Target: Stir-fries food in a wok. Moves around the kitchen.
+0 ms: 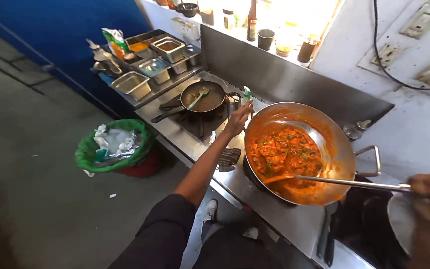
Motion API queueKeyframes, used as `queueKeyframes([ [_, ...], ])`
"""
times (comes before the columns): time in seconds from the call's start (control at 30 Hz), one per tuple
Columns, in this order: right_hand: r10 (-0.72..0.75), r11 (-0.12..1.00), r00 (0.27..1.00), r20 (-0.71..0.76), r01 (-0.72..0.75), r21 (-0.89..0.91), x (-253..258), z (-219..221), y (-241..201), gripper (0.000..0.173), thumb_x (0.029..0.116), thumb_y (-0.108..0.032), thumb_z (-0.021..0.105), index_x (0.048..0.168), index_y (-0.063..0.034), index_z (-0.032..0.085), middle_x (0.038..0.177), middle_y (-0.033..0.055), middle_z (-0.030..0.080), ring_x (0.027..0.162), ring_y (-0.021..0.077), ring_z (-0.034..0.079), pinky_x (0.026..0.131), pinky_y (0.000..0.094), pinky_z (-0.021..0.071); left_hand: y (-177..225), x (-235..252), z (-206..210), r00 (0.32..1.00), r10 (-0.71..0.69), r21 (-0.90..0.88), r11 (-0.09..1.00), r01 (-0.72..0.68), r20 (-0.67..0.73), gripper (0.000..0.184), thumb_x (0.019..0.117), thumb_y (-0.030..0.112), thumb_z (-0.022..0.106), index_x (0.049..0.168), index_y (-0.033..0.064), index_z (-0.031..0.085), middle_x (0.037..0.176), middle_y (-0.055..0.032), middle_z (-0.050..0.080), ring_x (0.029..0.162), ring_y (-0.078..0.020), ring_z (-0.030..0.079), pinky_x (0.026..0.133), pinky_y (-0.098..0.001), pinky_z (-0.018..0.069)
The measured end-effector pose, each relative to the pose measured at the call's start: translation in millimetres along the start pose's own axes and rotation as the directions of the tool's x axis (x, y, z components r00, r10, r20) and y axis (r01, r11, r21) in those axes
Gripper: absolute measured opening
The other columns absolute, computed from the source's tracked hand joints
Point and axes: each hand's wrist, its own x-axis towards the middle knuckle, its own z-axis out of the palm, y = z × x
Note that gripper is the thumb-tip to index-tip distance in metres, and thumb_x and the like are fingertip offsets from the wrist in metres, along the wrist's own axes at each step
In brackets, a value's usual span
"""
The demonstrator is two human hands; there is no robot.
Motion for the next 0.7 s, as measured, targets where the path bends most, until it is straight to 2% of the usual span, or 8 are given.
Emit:
queueKeyframes([
  [0.1,-0.110,0.989,0.993,0.049,0.105,0.106,-10.5,22.4,46.7,0.007,0.0912,-0.026,0.068,0.088,-0.0202,0.067,0.055,-0.0100,0.049,0.048,0.0056,0.051,0.052,0.0266,0.0505,-11.6,10.6,2.3,0.999,-0.040,-0.075,0.996,0.042,0.015,0.041,0.0983,0.010,0.034,0.118,0.0046,0.070,0.160,-0.0109,0.045,0.147,-0.0208,0.045,0.116,-0.0411,0.0443],
  [0.2,-0.261,0.960,0.959,-0.109,0.269,0.073,-32.0,76.8,79.6,0.014,0.0914,-0.022,0.068,0.080,-0.0196,0.061,0.054,-0.0077,0.047,0.046,0.0071,0.048,0.051,0.0273,0.0485,-9.4,18.3,-0.8,0.994,-0.069,-0.136,0.987,0.080,0.080,0.037,0.0971,0.008,0.036,0.113,0.0019,0.069,0.161,-0.0105,0.043,0.135,-0.0204,0.055,0.104,-0.0411,0.0522],
  [0.33,-0.382,0.923,0.880,-0.284,0.381,-0.061,-55.6,125.6,117.4,0.015,0.0929,-0.018,0.067,0.080,-0.0193,0.059,0.058,-0.0058,0.050,0.052,0.0094,0.052,0.060,0.0306,0.0530,-6.1,19.0,-0.8,0.986,-0.105,-0.224,0.966,0.131,0.127,0.038,0.0932,0.010,0.037,0.115,0.0029,0.067,0.165,-0.0088,0.036,0.145,-0.0223,0.043,0.113,-0.0454,0.0446],
  [0.43,-0.448,0.850,0.890,-0.082,0.396,-0.347,-66.6,159.7,151.2,0.013,0.0997,-0.022,0.063,0.087,-0.0208,0.062,0.075,-0.0059,0.062,0.071,0.0095,0.063,0.075,0.0306,0.0571,-3.4,19.1,-3.8,0.982,-0.123,-0.214,0.965,0.153,0.147,0.039,0.0911,0.012,0.040,0.120,0.0064,0.066,0.166,-0.0084,0.033,0.145,-0.0240,0.043,0.106,-0.0466,0.0499],
  [0.47,-0.470,0.791,0.883,0.000,0.421,-0.443,-66.6,166.5,164.7,0.015,0.1001,-0.022,0.062,0.086,-0.0186,0.060,0.077,-0.0042,0.063,0.074,0.0107,0.065,0.076,0.0320,0.0587,-2.8,18.0,-5.1,0.980,-0.111,-0.219,0.965,0.145,0.163,0.039,0.0908,0.010,0.040,0.120,0.0049,0.065,0.167,-0.0095,0.032,0.148,-0.0237,0.039,0.113,-0.0461,0.0442],
  [0.53,-0.500,0.695,0.862,0.081,0.455,-0.557,-57.4,168.6,186.0,0.022,0.0999,-0.024,0.062,0.081,-0.0161,0.056,0.074,-0.0024,0.061,0.073,0.0121,0.065,0.074,0.0338,0.0598,-1.9,14.6,-6.5,0.984,-0.070,-0.210,0.972,0.105,0.166,0.040,0.0899,0.007,0.040,0.120,0.0019,0.064,0.165,-0.0135,0.032,0.151,-0.0245,0.035,0.120,-0.0448,0.0366],
  [0.63,-0.532,0.755,0.842,-0.089,0.424,-0.501,-27.7,137.7,173.6,0.012,0.0980,-0.024,0.068,0.086,-0.0233,0.065,0.080,-0.0079,0.066,0.078,0.0094,0.067,0.078,0.0325,0.0603,-2.6,8.8,-6.2,0.988,-0.049,-0.189,0.979,0.076,0.144,0.045,0.0901,0.007,0.041,0.130,-0.0007,0.062,0.164,-0.0152,0.035,0.150,-0.0247,0.037,0.121,-0.0446,0.0359],
  [0.7,-0.591,0.787,0.763,-0.264,0.473,-0.395,-9.6,105.6,137.9,0.010,0.0964,-0.019,0.066,0.087,-0.0226,0.067,0.072,-0.0063,0.065,0.063,0.0098,0.062,0.062,0.0307,0.0566,0.5,2.4,-8.3,0.987,-0.067,-0.156,0.984,0.090,0.145,0.047,0.0924,0.006,0.041,0.136,0.0020,0.059,0.162,-0.0116,0.040,0.145,-0.0222,0.044,0.117,-0.0445,0.0420],
])
